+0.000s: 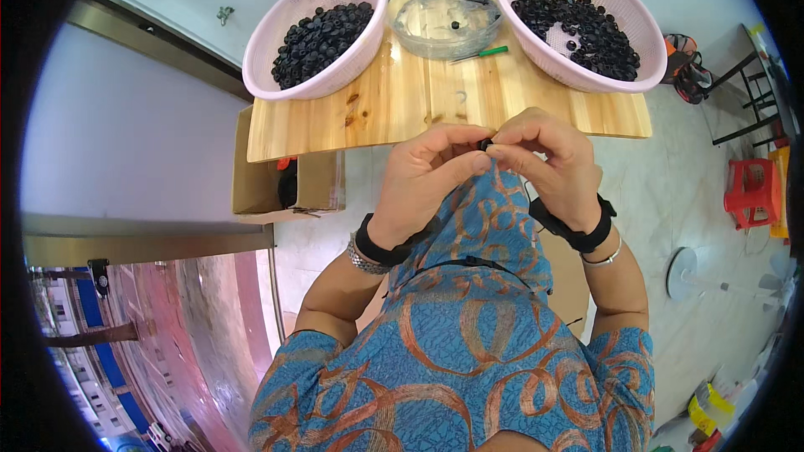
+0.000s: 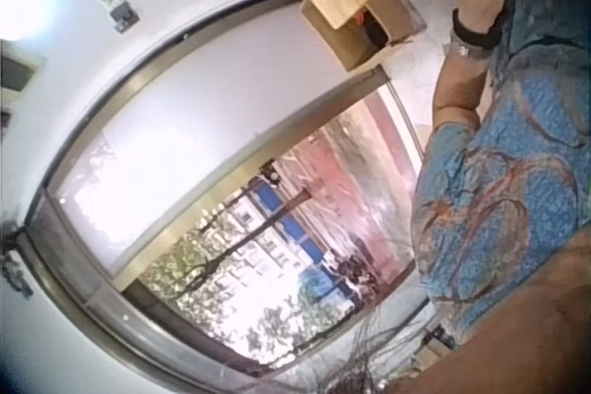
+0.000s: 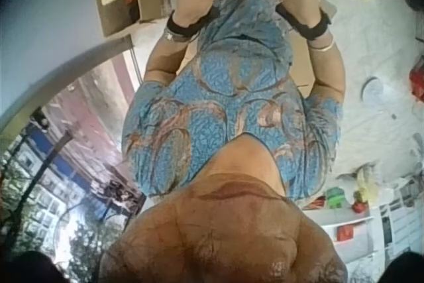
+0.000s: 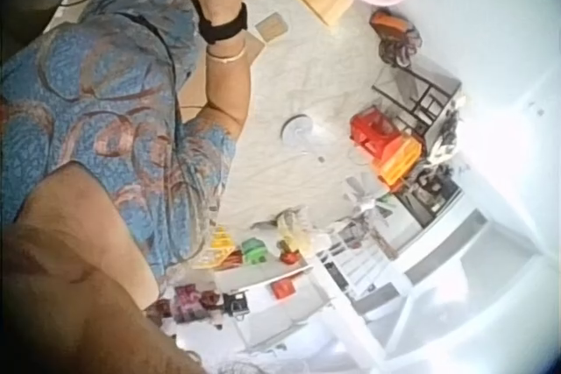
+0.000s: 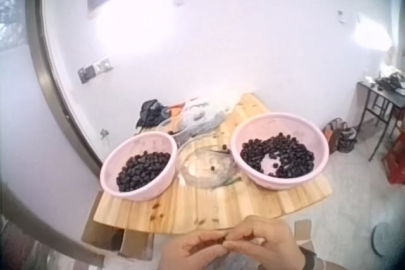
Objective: Assembling small black plastic components by hand for shoe manufacturing.
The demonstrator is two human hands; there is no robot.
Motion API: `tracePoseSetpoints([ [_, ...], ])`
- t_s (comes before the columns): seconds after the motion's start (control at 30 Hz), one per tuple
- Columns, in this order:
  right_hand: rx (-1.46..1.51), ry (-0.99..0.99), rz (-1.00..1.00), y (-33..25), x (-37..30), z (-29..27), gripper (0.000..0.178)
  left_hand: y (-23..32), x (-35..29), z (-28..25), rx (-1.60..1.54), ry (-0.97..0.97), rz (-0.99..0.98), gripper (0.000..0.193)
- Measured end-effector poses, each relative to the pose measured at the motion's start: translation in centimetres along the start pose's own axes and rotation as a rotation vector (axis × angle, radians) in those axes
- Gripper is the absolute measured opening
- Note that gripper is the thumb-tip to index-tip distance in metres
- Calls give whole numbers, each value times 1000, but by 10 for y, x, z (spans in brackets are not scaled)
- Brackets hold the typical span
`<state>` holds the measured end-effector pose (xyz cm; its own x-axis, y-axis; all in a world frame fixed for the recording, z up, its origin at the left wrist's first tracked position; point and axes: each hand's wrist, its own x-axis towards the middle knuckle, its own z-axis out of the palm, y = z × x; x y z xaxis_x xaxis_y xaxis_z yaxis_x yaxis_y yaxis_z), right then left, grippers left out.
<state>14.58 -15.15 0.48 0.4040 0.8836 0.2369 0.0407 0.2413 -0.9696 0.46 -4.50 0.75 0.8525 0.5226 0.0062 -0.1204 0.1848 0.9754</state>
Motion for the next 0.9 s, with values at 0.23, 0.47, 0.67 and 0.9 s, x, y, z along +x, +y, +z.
tracePoseSetpoints([
  [0.23, -239, -23, -213, -8, -2, -16, 12, -10, 9, 4, -80, 0, -75, 20],
  [0.47, -861, 28, -245, -59, 62, -106, 14, -30, 13, -12, -355, -4, -144, 19],
  [0.67, -1289, -214, 151, -30, 142, -176, 14, -42, 15, -11, -400, -34, -231, 19],
  [0.9, -1668, -235, 369, 34, 180, -171, 19, -49, 11, -21, -392, -34, -317, 19],
])
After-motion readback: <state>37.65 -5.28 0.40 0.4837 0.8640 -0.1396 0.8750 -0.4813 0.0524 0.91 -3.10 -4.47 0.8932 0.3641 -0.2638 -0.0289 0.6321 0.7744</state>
